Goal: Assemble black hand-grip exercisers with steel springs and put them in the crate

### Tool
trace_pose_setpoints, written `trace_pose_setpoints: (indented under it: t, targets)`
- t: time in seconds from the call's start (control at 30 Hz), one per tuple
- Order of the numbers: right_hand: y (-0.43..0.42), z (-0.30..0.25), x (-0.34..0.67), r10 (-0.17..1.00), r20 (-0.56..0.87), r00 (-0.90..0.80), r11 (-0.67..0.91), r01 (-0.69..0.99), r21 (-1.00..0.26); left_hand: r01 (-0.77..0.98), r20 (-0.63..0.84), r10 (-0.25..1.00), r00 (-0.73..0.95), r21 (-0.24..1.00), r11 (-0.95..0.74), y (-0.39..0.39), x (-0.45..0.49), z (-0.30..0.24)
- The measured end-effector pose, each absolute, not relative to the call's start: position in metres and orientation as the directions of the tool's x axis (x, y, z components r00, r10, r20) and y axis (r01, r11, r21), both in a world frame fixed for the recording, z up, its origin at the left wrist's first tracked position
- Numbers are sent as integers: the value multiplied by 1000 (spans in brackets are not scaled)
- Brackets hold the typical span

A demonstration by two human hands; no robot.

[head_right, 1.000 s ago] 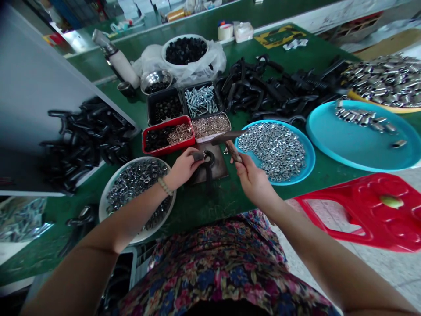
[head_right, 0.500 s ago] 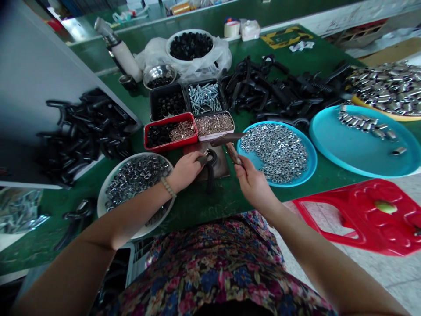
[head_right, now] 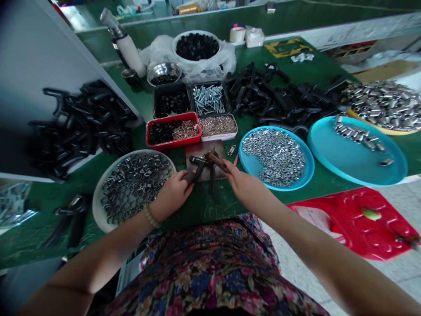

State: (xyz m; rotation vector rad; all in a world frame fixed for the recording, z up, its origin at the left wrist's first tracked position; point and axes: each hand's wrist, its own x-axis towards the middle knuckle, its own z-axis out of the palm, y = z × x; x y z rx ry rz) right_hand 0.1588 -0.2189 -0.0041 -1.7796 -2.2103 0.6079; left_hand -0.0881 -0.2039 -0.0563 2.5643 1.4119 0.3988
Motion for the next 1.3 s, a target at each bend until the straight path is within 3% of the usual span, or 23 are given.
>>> trace_pose_setpoints:
  t: [0.1, 0.2, 0.3, 0.4, 0.47, 0.53, 0.63, 0.7, 0.83, 0.93, 1.0, 1.07, 1.13, 1.2, 1.3]
  targets:
    - [-220, 1, 153, 977, -8, -212, 185, 870, -458, 796, 151, 846, 511, 287, -533, -205, -85, -58]
    - [-221, -3, 152, 965, -90, -245, 192, 902, -388, 796, 133, 844, 520, 283, -535, -199, -88, -50]
    - [-219, -14, 173, 979, -71, -190, 159, 937, -310, 859, 139, 877, 460, 182, -479, -176, -100, -31]
    - [-212, -25, 216, 998, 61, 19, -12, 993, -115, 952, 165, 939, 301, 0, -305, -144, -114, -15]
    - [-206, -30, 244, 993, 64, 101, -102, 994, 24, 966, 110, 961, 254, -69, -248, -129, -119, -12]
    - [-201, -34, 256, 994, 63, 94, -101, 987, 128, 966, 43, 968, 247, -94, -242, -122, -119, -15]
    - [-198, -34, 233, 985, 169, 11, -46, 978, 203, 966, 24, 971, 237, -110, -233, -124, -114, -21]
    - [-196, -32, 193, 989, 143, -44, 22, 988, 152, 964, 24, 970, 241, -125, -236, -127, -110, -22]
    - [-186, -30, 118, 978, -170, -121, 111, 992, -67, 958, -8, 973, 229, -174, -227, -128, -103, -21]
    - [-173, -36, 106, 982, -167, -88, 57, 982, -182, 955, -43, 971, 234, -179, -238, -125, -100, -22]
    - [-168, -42, 116, 987, -152, -54, -9, 921, -389, 951, -69, 965, 252, -166, -260, -124, -97, -24]
    - [-168, -48, 130, 975, -219, -38, -125, 720, -682, 950, -82, 962, 262, -151, -272, -122, -93, -27]
    - [-175, -50, 142, 954, -297, -50, -253, 402, -880, 951, -79, 958, 275, -123, -283, -120, -90, -32]
    - [-184, -49, 148, 943, -326, -69, -318, 101, -943, 950, -86, 950, 299, -71, -306, -117, -87, -36]
    - [-196, -45, 150, 941, -312, -130, -334, -219, -917, 947, -96, 942, 320, -6, -322, -116, -89, -38]
